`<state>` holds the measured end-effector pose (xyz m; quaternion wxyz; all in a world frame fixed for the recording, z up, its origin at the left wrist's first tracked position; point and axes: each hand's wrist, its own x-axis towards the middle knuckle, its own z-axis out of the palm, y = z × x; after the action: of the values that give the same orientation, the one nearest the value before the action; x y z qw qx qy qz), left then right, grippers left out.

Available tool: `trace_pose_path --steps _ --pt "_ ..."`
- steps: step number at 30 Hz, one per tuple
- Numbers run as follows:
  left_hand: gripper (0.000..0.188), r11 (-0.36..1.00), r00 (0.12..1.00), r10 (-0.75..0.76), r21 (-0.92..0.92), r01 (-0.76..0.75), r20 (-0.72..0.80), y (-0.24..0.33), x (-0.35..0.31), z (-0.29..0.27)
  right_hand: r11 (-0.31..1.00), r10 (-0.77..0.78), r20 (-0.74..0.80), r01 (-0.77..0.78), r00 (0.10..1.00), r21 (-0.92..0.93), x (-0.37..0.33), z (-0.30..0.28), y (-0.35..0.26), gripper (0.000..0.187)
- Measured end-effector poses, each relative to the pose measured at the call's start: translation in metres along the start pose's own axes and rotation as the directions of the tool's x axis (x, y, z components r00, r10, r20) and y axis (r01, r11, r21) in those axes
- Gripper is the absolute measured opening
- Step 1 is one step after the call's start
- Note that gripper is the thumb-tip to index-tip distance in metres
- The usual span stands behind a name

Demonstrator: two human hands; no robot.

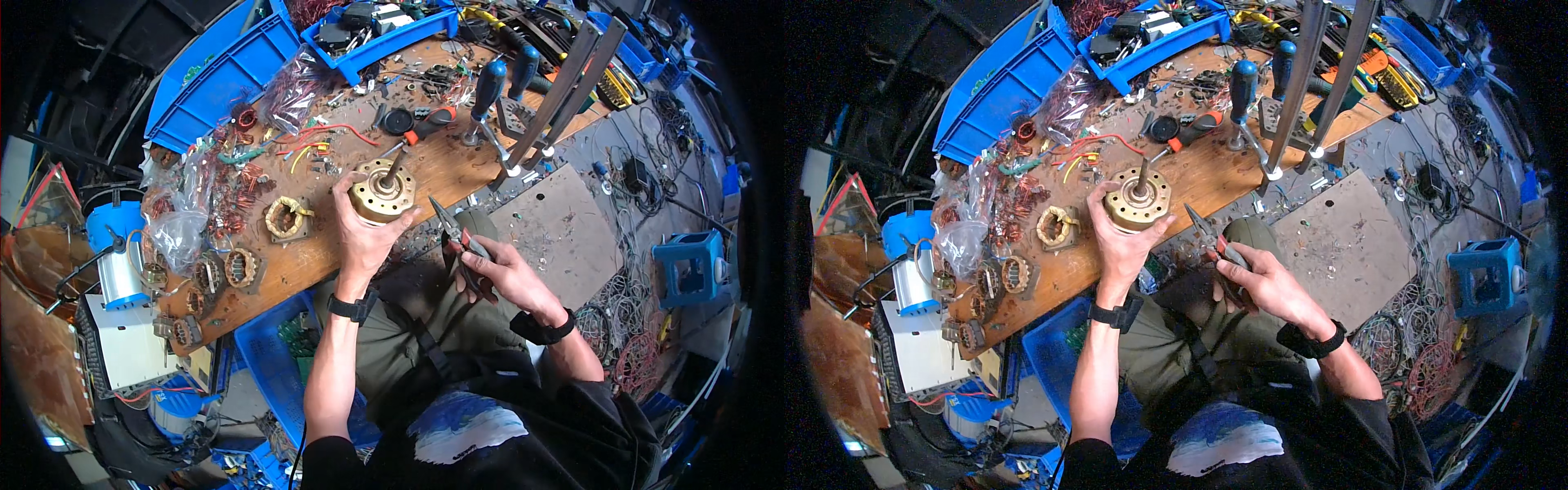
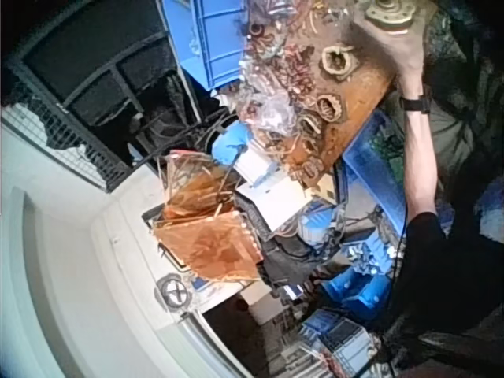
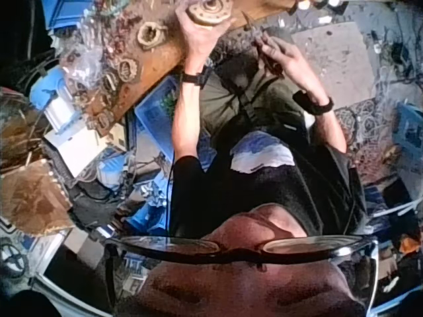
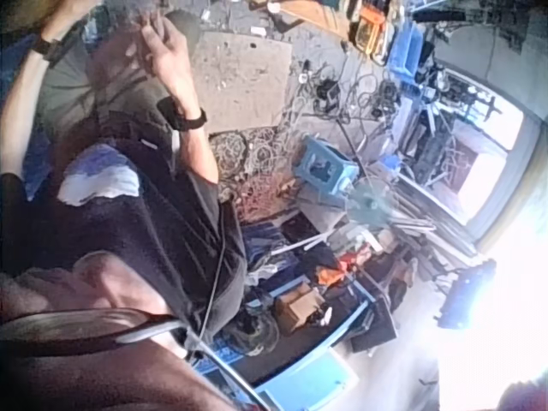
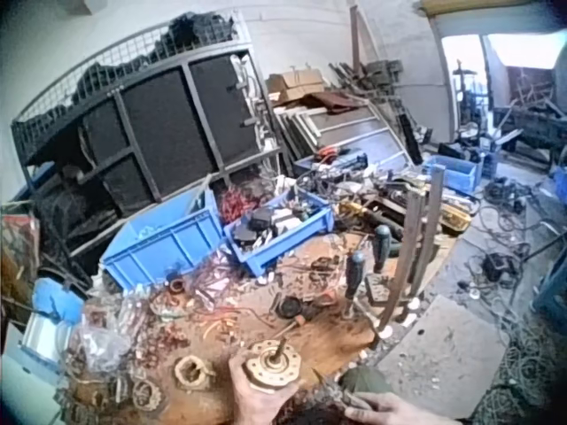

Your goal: The person walks through a cluttered workshop and sits on the floor. They then move to a workbench and pick up a small cylindrical electrical component, using a screwdriver to remove a screw from its center. They proceed to pick up a larger circular stator component and use pliers to pull out a pin from its center.

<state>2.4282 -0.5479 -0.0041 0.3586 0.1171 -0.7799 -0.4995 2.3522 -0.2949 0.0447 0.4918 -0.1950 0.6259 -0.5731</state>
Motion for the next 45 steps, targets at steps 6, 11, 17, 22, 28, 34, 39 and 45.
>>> trace_pose_path --steps 6,11,17,22,28,34,39,45 --pt "0.098 0.996 0.998 -0.055 -0.066 0.057 0.032 0.008 0.01 -0.003 1.0 -0.012 -0.011 0.012 1.0 -0.021 -0.004 -0.002 -0.008 0.041" --pt "0.099 0.988 0.994 -0.098 -0.113 0.103 0.056 0.008 0.011 -0.004 0.998 -0.013 -0.012 0.012 1.0 -0.069 -0.002 -0.008 -0.004 0.04" --pt "0.096 0.988 0.994 -0.089 -0.123 0.097 0.066 0.006 0.011 -0.003 0.984 -0.147 -0.003 0.146 0.989 -0.099 0.004 -0.015 0.006 0.044" --pt "0.09 0.997 0.994 -0.054 -0.042 0.058 0.093 0.007 0.013 -0.009 0.906 -0.167 0.048 0.172 0.985 -0.387 0.009 -0.026 -0.011 0.042" --pt "0.078 0.909 0.99 0.097 0.398 -0.129 0.099 0.031 0.019 -0.016 0.894 -0.137 0.055 0.147 0.989 -0.424 0.013 -0.034 -0.022 0.043" --pt "0.071 0.763 0.967 0.231 0.597 -0.249 0.108 0.07 0.02 -0.004 0.785 -0.269 -0.005 0.216 0.963 -0.581 0.017 -0.044 -0.008 0.038" --pt "0.061 0.788 0.961 0.227 0.55 -0.278 0.159 0.057 0.032 0.002 0.697 -0.316 0.038 0.259 0.948 -0.668 0.014 -0.033 -0.027 0.046" --pt "0.052 0.954 0.954 0.081 0.256 -0.158 0.288 0.06 0.038 -0.023 0.358 -0.597 0.178 0.458 0.782 -0.814 0.034 -0.037 -0.03 0.044"
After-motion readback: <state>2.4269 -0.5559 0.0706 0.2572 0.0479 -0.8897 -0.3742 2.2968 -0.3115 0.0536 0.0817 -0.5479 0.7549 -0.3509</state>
